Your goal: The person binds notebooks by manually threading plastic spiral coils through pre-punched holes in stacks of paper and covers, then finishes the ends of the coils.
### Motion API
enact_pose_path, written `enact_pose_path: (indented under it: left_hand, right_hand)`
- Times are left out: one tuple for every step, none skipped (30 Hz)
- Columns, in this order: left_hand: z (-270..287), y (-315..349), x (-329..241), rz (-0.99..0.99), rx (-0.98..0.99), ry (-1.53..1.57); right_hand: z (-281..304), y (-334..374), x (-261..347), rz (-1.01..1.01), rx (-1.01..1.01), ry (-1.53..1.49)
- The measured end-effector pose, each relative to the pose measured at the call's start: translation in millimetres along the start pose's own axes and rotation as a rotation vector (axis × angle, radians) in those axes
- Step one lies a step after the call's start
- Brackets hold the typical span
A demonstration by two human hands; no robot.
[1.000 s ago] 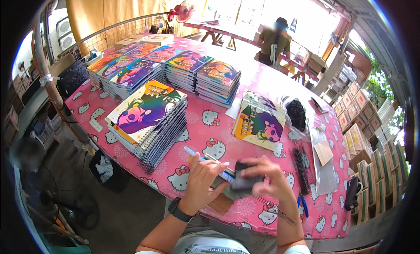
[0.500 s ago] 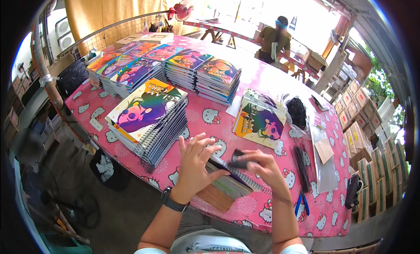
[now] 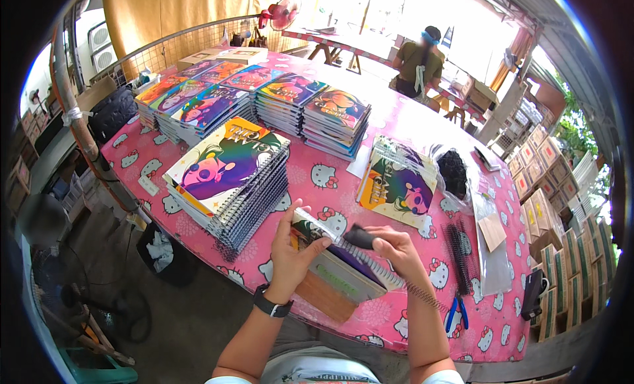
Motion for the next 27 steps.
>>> enact_pose_path:
  left_hand:
    - [-4,-2,-5,-0.035,0.004,-0.033]
    - [-5,-3,-3,-0.035,0.007,-0.071]
    - [-3,-3,2,-0.036,0.01,-0.11]
    - [-2,-1,5,-0.024,0.012,-0.154]
    - [0,0,8,-0.01,0.002,-0.137]
    - [2,0,10,0.003,-0.008,-0.12]
    - [3,-4,7,-0.001,-0.013,-0.101]
    - [5,-4,5,-0.038,-0.015,-0.12]
    - [8,-2,5,-0.075,-0.018,-0.139]
    - [9,-2,3,-0.113,-0.021,-0.157]
    - [10,-2,6,-0.053,-0.046,-0.09]
    - [8,-3,8,0.006,-0.07,-0.022]
    - [9,-5,7,0.057,-0.089,0.039]
    - [11,-3,8,0.079,-0.097,0.059]
    - [15,-1,11,0.102,-0.104,0.079]
    - [17,-1,12,0.115,-0.116,0.108]
    - [16,-2,6,0.038,-0.115,0.047]
    - [17,-4,9,0.067,-0.116,0.123]
    - [18,-7,12,0.097,-0.116,0.198]
    - [16,-7,12,0.139,-0.113,0.266]
    - [17,-4,15,0.166,-0.116,0.261]
    - [18,1,18,0.192,-0.12,0.255]
    - [17,0,18,0.205,-0.119,0.263]
    - [13,-5,15,0.185,-0.105,0.281]
    - [12,-4,12,0.181,-0.104,0.283]
    - [12,-3,12,0.178,-0.103,0.285]
    - [16,0,14,0.174,-0.114,0.257]
  right_hand:
    - [6,-2,-8,-0.045,-0.029,0.098]
    - [12,-4,-13,-0.089,-0.058,0.196]
    - [11,0,-7,-0.01,-0.052,-0.169]
    - [7,0,-9,-0.018,-0.029,-0.115]
    - [3,-2,-10,-0.027,-0.005,-0.062]
    - [-1,-4,-12,-0.034,0.02,-0.01]
    - [3,-12,-19,-0.137,-0.024,0.255]
    - [3,-12,-23,-0.157,-0.018,0.059]
    - [4,-7,-27,-0.175,-0.009,-0.136]
    - [3,-7,-28,-0.193,0.002,-0.331]
    - [-4,-9,1,0.054,0.059,-0.668]
    - [-7,-16,-7,-0.013,0.064,-0.366]
    - [-7,-29,-13,-0.067,0.066,-0.067]
    - [-7,-37,-17,-0.12,0.066,0.232]
    - [-2,-37,-15,-0.166,0.006,0.427]
    - [-9,-36,-6,-0.095,0.051,0.097]
    - [-16,-30,3,-0.025,0.099,-0.232]
    - [-18,-27,11,0.042,0.148,-0.562]
    - [-19,-33,2,0.005,0.158,-0.328]
    - [-16,-37,-6,-0.045,0.105,-0.064]
    - [-11,-43,-10,-0.095,0.052,0.2]
    - [-5,-45,-14,-0.144,-0.001,0.464]
    - [-7,-40,-9,-0.093,0.01,-0.017]
    - [-8,-34,-2,-0.038,0.025,-0.498]
    - [-15,-35,1,-0.035,0.079,-0.325]
    - [-21,-39,2,-0.031,0.132,-0.153]
    - [-20,-46,-10,-0.114,0.095,0.083]
Point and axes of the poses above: each hand's wrist, its own y-axis away from the middle knuckle, its own z-axis out of the back of the hand, x = y × z, the point moved 9 cm from there along -y, towards the middle knuckle, and after that the axes turned 12 degrees about y, right-handed, at the moved point
